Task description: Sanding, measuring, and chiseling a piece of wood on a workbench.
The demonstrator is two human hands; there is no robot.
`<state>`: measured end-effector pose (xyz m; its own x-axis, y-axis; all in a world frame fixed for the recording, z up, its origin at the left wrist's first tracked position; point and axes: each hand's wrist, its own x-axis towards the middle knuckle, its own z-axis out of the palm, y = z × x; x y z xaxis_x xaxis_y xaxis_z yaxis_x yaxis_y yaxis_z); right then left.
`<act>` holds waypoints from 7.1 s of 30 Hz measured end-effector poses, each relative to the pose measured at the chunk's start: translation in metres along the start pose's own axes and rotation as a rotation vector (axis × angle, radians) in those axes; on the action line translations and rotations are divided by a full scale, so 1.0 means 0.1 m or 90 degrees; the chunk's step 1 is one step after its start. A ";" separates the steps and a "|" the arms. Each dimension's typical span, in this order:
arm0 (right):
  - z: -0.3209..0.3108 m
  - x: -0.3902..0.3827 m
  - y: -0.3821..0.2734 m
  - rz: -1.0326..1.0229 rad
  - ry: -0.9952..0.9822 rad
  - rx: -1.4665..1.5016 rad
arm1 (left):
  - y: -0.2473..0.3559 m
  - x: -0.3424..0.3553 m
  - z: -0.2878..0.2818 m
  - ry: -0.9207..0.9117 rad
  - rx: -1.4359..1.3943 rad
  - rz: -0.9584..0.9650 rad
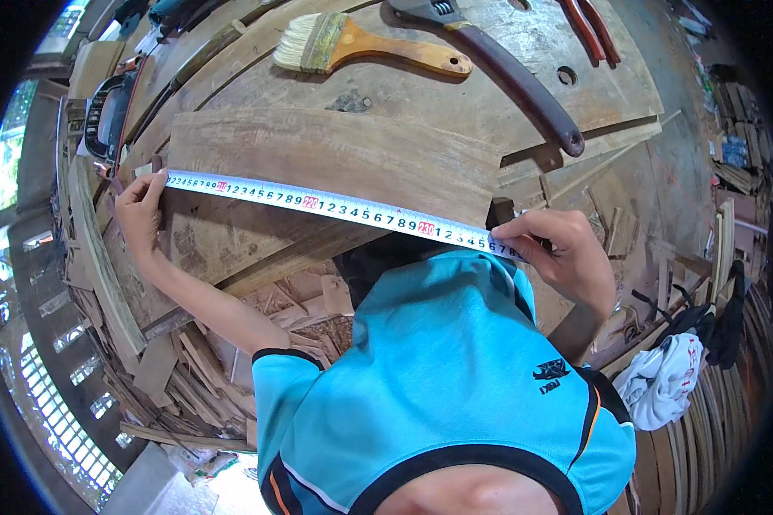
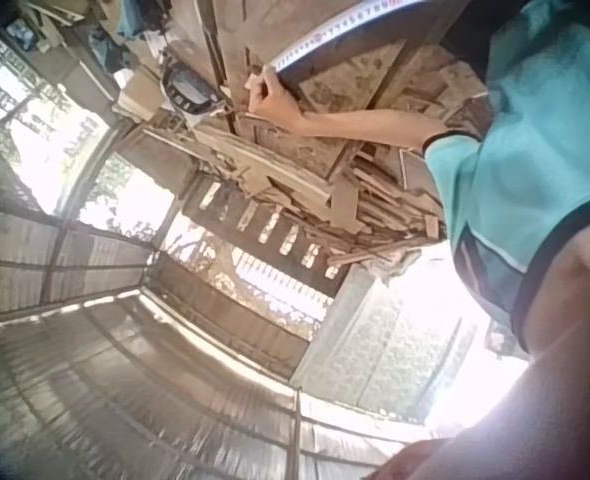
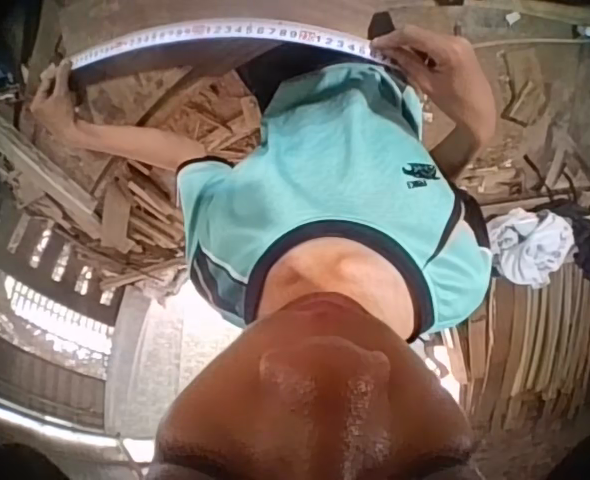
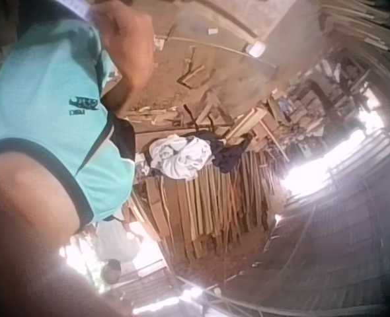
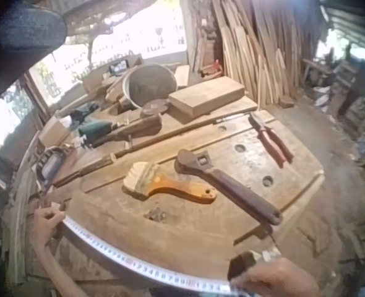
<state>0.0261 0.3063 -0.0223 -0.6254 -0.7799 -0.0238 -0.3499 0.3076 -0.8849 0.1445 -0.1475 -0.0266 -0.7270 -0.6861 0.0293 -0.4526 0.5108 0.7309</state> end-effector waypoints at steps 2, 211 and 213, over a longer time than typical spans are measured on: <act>0.00 0.00 0.01 0.006 -0.006 -0.002 | -0.04 0.01 -0.01 0.000 -0.005 0.001; 0.12 1.33 -0.05 -0.180 0.064 -0.508 | -0.10 -0.08 0.25 0.073 0.097 0.261; 0.12 1.32 -0.08 -0.151 0.038 -0.465 | -0.13 -0.06 0.25 0.140 0.105 0.275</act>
<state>-0.0454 0.1938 -0.0237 -0.5055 -0.8454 0.1725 -0.8381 0.4336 -0.3311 0.1415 -0.1371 -0.0531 -0.7483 -0.4778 0.4601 -0.2233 0.8346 0.5036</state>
